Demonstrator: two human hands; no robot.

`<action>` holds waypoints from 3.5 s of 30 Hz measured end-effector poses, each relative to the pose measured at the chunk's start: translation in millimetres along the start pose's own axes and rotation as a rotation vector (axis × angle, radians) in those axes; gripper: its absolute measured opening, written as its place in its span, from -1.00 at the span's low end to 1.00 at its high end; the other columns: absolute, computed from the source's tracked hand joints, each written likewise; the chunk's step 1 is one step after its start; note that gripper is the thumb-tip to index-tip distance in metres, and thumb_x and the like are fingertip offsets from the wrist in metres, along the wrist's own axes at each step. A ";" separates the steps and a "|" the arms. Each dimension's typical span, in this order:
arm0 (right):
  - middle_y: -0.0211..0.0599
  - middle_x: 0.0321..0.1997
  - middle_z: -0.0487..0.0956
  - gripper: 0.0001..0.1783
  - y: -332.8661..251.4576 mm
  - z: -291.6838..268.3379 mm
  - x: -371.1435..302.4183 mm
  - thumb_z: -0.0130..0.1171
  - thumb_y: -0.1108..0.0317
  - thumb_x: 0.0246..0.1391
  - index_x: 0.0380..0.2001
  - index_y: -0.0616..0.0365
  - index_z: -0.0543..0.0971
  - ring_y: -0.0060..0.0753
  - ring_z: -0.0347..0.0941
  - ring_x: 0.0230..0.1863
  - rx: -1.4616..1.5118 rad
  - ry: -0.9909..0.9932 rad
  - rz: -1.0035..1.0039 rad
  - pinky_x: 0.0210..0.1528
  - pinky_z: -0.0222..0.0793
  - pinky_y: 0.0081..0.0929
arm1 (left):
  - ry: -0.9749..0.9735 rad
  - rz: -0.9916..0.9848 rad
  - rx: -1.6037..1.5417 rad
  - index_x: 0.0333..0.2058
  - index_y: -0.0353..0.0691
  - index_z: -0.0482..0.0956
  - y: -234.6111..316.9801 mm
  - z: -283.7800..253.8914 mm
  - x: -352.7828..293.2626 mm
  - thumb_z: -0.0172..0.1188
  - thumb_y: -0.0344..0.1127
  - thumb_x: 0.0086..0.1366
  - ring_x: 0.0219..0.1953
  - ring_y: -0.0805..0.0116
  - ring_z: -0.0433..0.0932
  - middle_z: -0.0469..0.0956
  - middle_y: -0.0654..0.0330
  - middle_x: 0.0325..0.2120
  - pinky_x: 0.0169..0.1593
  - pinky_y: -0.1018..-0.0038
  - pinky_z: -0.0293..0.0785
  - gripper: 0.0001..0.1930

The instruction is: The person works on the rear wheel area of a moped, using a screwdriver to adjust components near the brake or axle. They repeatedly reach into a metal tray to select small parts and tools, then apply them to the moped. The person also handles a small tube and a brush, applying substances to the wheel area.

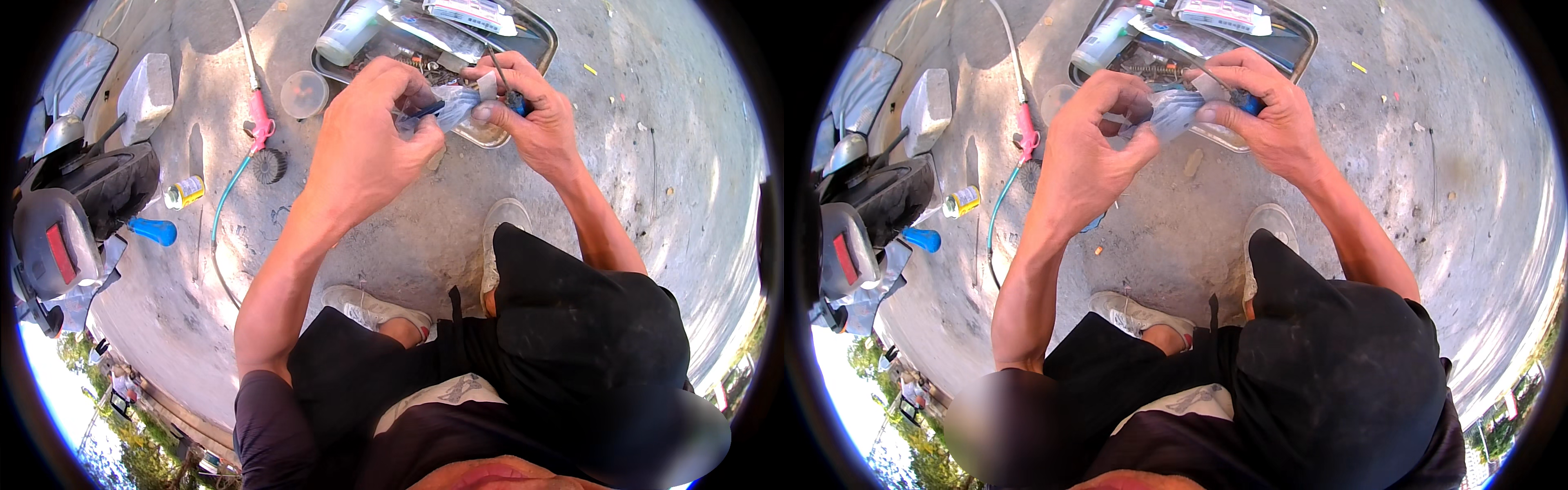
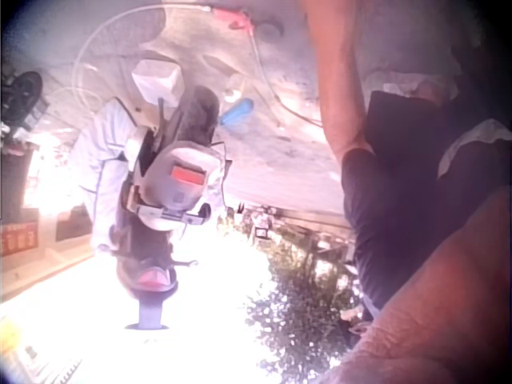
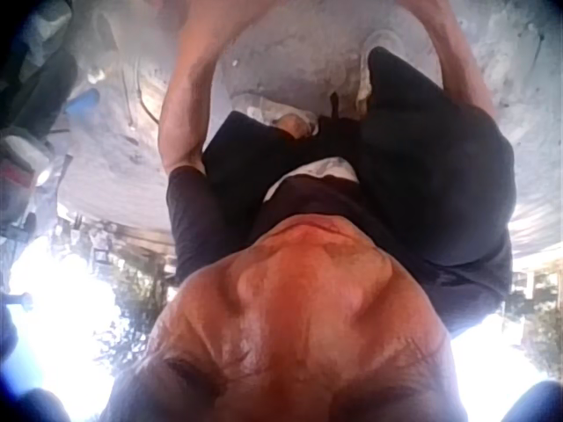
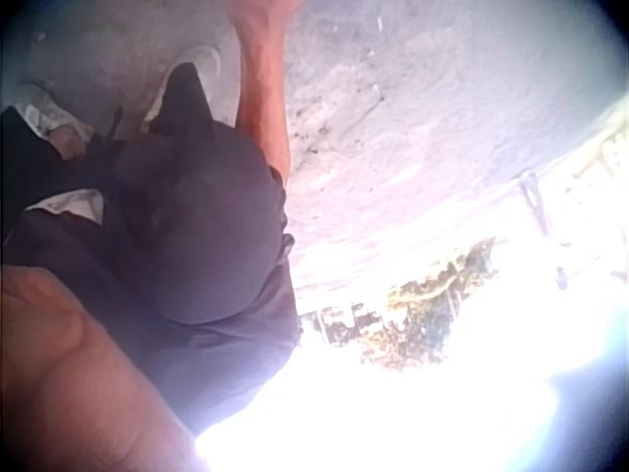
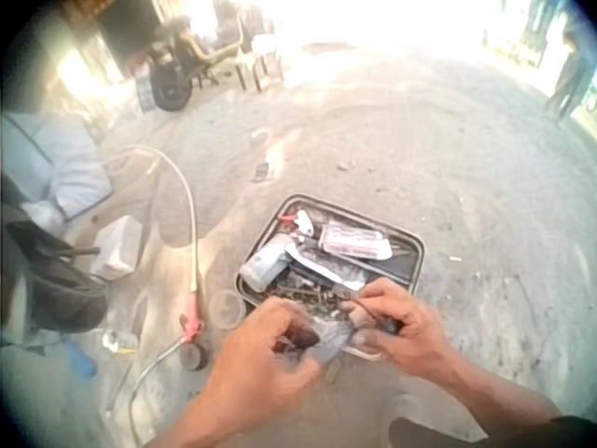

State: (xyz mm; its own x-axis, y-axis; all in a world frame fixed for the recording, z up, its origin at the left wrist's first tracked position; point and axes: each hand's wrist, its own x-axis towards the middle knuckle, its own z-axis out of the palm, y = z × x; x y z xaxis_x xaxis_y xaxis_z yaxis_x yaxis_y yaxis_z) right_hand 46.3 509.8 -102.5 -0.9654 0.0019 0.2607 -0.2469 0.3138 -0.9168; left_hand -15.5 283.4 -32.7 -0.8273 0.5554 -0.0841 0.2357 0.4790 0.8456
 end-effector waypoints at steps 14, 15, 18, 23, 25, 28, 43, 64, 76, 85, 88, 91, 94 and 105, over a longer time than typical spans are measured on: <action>-0.57 -0.30 0.57 -0.57 7.1 -1.8 -9.0 0.45 0.19 0.20 0.03 0.20 0.61 -0.79 0.33 -0.41 0.496 -0.055 0.493 -0.42 0.24 -0.70 | 0.069 -0.159 -0.438 -0.09 -0.39 0.68 -40.6 9.4 -0.4 0.43 -0.39 0.26 -0.06 0.35 0.66 0.61 0.12 0.03 -0.06 0.42 0.64 -0.71; -0.58 -0.32 0.56 -0.58 7.7 -1.8 -9.1 0.45 0.19 0.21 0.02 0.19 0.61 -0.78 0.32 -0.43 0.516 -0.048 0.505 -0.42 0.23 -0.70 | 0.088 -0.175 -0.438 -0.10 -0.41 0.69 -39.5 11.0 0.3 0.44 -0.38 0.23 -0.05 0.33 0.67 0.62 0.12 0.02 -0.05 0.43 0.64 -0.70; -0.58 -0.33 0.56 -0.58 -0.8 0.8 -7.2 0.43 0.18 0.23 0.02 0.18 0.60 -0.78 0.32 -0.45 0.529 -0.021 0.504 -0.42 0.24 -0.71 | 0.095 -0.226 -0.422 -0.07 -0.44 0.70 -41.3 11.4 1.9 0.47 -0.37 0.19 -0.03 0.30 0.68 0.62 0.11 0.01 -0.02 0.42 0.64 -0.64; -0.58 -0.36 0.54 -0.58 2.4 4.6 -9.6 0.41 0.17 0.25 0.03 0.18 0.58 -0.79 0.32 -0.45 0.537 0.006 0.488 -0.42 0.26 -0.71 | 0.083 -0.320 -0.487 0.08 -0.47 0.59 -39.0 15.8 1.3 0.47 -0.34 0.23 -0.10 0.35 0.67 0.69 0.05 -0.12 -0.02 0.40 0.63 -0.51; -0.59 -0.37 0.53 -0.60 3.7 5.0 -10.6 0.40 0.17 0.26 0.02 0.18 0.59 -0.80 0.32 -0.45 0.537 0.016 0.502 -0.42 0.26 -0.71 | 0.079 -0.328 -0.529 0.10 -0.48 0.57 -40.3 18.1 0.6 0.47 -0.34 0.22 -0.12 0.37 0.66 0.71 0.04 -0.17 -0.01 0.40 0.61 -0.48; -0.60 -0.38 0.51 -0.62 5.5 6.6 -12.1 0.41 0.18 0.25 0.00 0.17 0.59 -0.80 0.31 -0.45 0.505 0.050 0.504 -0.42 0.25 -0.71 | 0.006 -0.401 -0.607 0.09 -0.48 0.58 -36.5 14.6 1.6 0.46 -0.36 0.20 -0.14 0.39 0.66 0.70 0.07 -0.16 0.01 0.42 0.58 -0.49; -0.60 -0.39 0.53 -0.62 29.2 5.9 -12.6 0.44 0.22 0.22 -0.01 0.19 0.62 -0.79 0.30 -0.46 0.415 0.084 0.547 -0.43 0.23 -0.71 | 0.184 -0.383 -0.414 -0.09 -0.47 0.64 -59.7 27.7 4.6 0.31 -0.42 0.17 -0.28 0.55 0.56 0.65 0.23 -0.28 -0.13 0.56 0.49 -0.66; -0.41 -0.18 0.65 -0.35 81.1 -2.7 -4.9 0.48 0.20 0.15 0.21 0.30 0.51 -0.74 0.40 -0.43 0.261 -0.042 0.611 -0.44 0.35 -0.69 | -0.003 -0.474 -0.442 -0.21 -0.41 0.66 -88.5 52.1 31.7 0.30 -0.35 0.18 -0.32 0.48 0.54 0.64 0.24 -0.33 -0.17 0.52 0.45 -0.74; -0.35 -0.21 0.65 -0.51 83.1 -12.9 0.5 0.43 0.28 0.19 0.08 0.35 0.58 -0.60 0.50 -0.32 0.182 -0.073 0.655 -0.30 0.45 -0.54 | 0.005 -0.463 -0.440 -0.22 -0.37 0.67 -97.6 59.2 41.2 0.28 -0.38 0.21 -0.35 0.50 0.55 0.65 0.26 -0.37 -0.21 0.52 0.50 -0.79; -0.20 0.12 0.62 -0.43 71.1 -9.0 7.0 0.41 0.27 0.10 0.18 0.17 0.55 -0.23 0.61 0.01 -0.401 0.042 0.356 0.08 0.54 -0.32 | -0.051 -0.415 -0.469 -0.13 -0.39 0.64 -105.1 64.9 46.1 0.31 -0.44 0.22 -0.34 0.50 0.59 0.67 0.22 -0.35 -0.18 0.53 0.52 -0.75; -0.27 0.32 0.50 -0.34 56.5 1.4 18.6 0.44 0.21 0.05 0.23 0.10 0.53 -0.12 0.57 0.12 -0.439 -0.067 0.168 0.15 0.51 -0.26 | -0.026 -0.336 -0.439 -0.11 -0.42 0.64 -108.9 67.5 44.1 0.31 -0.46 0.24 -0.30 0.51 0.61 0.69 0.19 -0.32 -0.13 0.54 0.53 -0.74; -0.12 0.27 0.57 -0.25 67.0 16.3 27.5 0.48 0.09 -0.03 0.25 0.10 0.54 0.01 0.56 0.17 -0.405 -0.212 0.185 0.21 0.47 -0.18 | 0.000 -0.361 -0.443 -0.08 -0.44 0.63 -101.2 68.0 44.1 0.32 -0.45 0.24 -0.25 0.52 0.62 0.70 0.17 -0.29 -0.11 0.54 0.53 -0.71; 0.05 0.11 0.66 -0.26 73.2 21.0 30.8 0.48 0.10 -0.03 0.23 0.10 0.57 0.10 0.56 0.18 -0.282 -0.306 0.290 0.24 0.43 -0.13 | -0.036 -0.341 -0.480 -0.07 -0.45 0.64 -110.3 71.9 43.4 0.33 -0.44 0.24 -0.21 0.53 0.63 0.70 0.17 -0.26 -0.11 0.52 0.54 -0.70; -0.12 -0.41 0.63 -0.52 71.2 41.4 23.8 0.34 0.06 -0.13 -0.15 0.10 0.69 -0.08 0.57 -0.34 -0.424 -0.180 0.471 -0.20 0.46 -0.21 | -0.042 -0.321 -0.125 -0.25 -0.45 0.66 -107.7 76.8 46.6 0.31 -0.40 0.18 -0.32 0.53 0.61 0.69 0.20 -0.39 -0.21 0.52 0.54 -0.78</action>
State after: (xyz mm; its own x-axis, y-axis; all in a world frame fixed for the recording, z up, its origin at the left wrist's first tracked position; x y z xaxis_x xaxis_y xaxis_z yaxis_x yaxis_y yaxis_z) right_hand 2.3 492.9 -174.1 -0.9702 0.0830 -0.2275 0.2239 0.6654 -0.7121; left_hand -40.3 309.9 -168.2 -0.8268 0.4187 -0.3756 -0.0993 0.5486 0.8302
